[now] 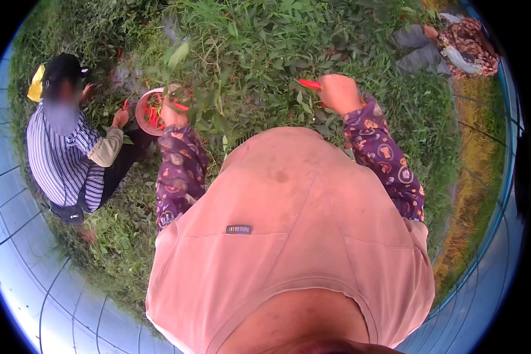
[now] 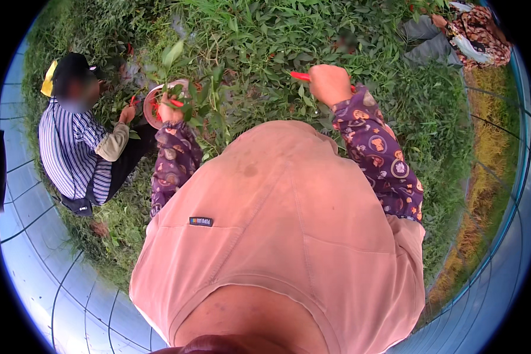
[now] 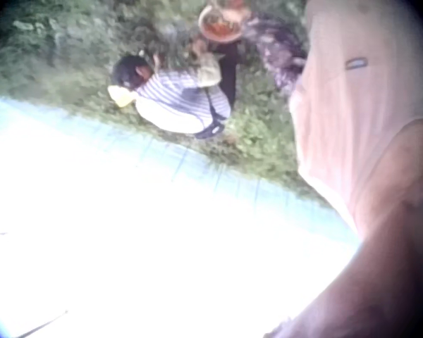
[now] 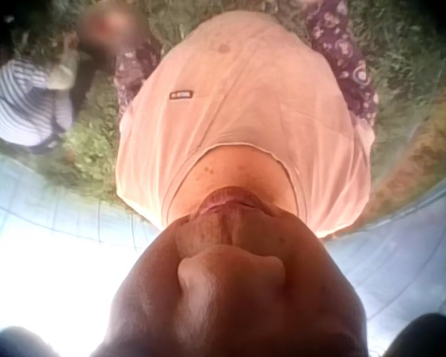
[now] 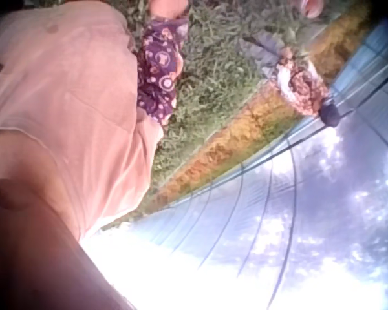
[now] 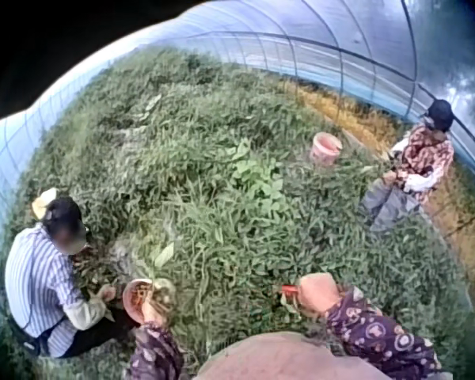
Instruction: The person picks chili peppers from plants by hand and places them into a red bucket.
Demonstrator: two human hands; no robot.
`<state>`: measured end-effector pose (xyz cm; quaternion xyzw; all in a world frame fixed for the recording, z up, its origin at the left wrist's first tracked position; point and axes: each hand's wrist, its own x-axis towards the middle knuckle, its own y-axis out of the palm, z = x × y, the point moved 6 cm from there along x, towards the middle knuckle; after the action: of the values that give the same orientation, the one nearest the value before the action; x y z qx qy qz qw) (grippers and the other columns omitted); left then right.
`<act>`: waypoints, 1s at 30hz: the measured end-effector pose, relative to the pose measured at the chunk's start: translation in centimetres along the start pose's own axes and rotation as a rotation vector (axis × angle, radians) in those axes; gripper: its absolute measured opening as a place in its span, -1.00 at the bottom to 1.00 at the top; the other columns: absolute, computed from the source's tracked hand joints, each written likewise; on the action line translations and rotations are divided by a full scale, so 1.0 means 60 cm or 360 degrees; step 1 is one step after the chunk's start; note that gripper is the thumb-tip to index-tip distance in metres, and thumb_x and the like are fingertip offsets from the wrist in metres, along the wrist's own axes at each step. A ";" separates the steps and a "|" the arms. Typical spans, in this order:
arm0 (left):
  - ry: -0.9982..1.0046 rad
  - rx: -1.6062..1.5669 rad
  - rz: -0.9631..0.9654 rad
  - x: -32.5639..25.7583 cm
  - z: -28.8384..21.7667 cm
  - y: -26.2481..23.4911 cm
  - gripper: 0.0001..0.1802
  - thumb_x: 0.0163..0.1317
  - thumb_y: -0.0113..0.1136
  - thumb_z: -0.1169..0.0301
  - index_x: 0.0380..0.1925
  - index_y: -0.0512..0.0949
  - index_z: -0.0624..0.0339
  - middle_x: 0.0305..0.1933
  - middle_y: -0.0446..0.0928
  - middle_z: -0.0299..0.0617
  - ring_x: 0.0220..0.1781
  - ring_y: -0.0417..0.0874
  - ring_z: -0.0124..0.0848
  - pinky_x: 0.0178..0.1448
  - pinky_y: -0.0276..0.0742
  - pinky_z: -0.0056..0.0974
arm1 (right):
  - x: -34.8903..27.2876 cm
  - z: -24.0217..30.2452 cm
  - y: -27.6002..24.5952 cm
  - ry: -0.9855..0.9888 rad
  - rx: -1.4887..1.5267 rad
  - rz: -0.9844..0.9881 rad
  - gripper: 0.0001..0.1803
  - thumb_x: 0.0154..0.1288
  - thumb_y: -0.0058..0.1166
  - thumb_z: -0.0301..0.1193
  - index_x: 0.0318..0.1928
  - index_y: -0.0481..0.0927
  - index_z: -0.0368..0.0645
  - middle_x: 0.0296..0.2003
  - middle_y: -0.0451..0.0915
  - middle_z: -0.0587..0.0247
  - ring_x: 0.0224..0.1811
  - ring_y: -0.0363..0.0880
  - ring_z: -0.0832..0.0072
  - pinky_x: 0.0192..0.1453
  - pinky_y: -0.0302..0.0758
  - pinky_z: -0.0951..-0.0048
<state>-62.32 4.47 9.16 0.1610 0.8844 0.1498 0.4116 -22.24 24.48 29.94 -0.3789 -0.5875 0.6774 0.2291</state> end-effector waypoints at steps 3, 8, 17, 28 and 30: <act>0.0087 0.0900 -0.0231 -0.029 -0.019 -0.147 -0.65 0.34 0.11 0.14 -0.30 0.55 0.26 -0.43 0.49 -0.22 -0.53 0.50 -0.31 -0.36 0.49 -0.13 | -0.085 -0.112 0.009 0.0424 0.0700 0.0162 -0.75 0.11 0.23 -0.32 -0.23 0.69 -0.18 -0.51 0.63 0.09 -0.46 0.64 0.23 -0.31 0.52 0.24; 0.0205 0.2289 -0.0417 -0.052 0.031 -0.455 -0.51 0.25 0.17 0.07 -0.22 0.56 0.40 -0.20 0.61 0.14 -0.30 0.62 -0.05 -0.13 0.53 -0.02 | -0.205 -0.155 0.019 0.1232 0.2009 -0.0159 -0.80 0.16 0.31 -0.44 -0.25 0.64 -0.29 -0.50 0.55 0.43 -0.51 0.47 0.67 -0.41 0.43 0.56; -0.0263 0.3332 0.0977 -0.059 0.129 -0.562 -0.50 0.23 0.14 0.16 0.14 0.46 0.13 -0.13 0.63 0.12 -0.07 0.66 -0.07 0.01 0.53 -0.09 | -0.393 -0.290 0.051 0.1516 0.1727 -0.0601 -0.78 0.22 0.27 -0.43 -0.20 0.65 -0.34 -0.49 0.58 0.40 -0.53 0.45 0.70 -0.40 0.41 0.59; -0.0451 0.1724 0.0354 0.036 0.050 -0.159 -0.74 0.29 0.12 0.31 -0.11 0.52 0.24 -0.27 0.60 -0.19 -0.26 0.63 -0.34 -0.20 0.56 -0.22 | -0.676 -0.431 0.054 0.1825 0.0791 -0.1206 -0.62 0.20 0.30 -0.20 -0.05 0.67 -0.15 -0.46 0.63 0.25 -0.45 0.49 0.58 -0.25 0.47 0.47; -0.0367 0.1854 0.0325 0.018 0.032 -0.108 -0.74 0.28 0.09 0.31 -0.12 0.54 0.23 -0.30 0.60 -0.22 -0.29 0.62 -0.35 -0.22 0.56 -0.25 | -0.698 -0.449 0.068 0.1845 0.0890 -0.1441 -0.63 0.21 0.31 -0.22 -0.06 0.67 -0.17 -0.46 0.63 0.31 -0.44 0.47 0.66 -0.26 0.46 0.51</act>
<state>-62.54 -0.69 4.70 0.4592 0.7508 -0.3389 0.3324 24.85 8.80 35.62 -0.3238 -0.2792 0.3351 0.8396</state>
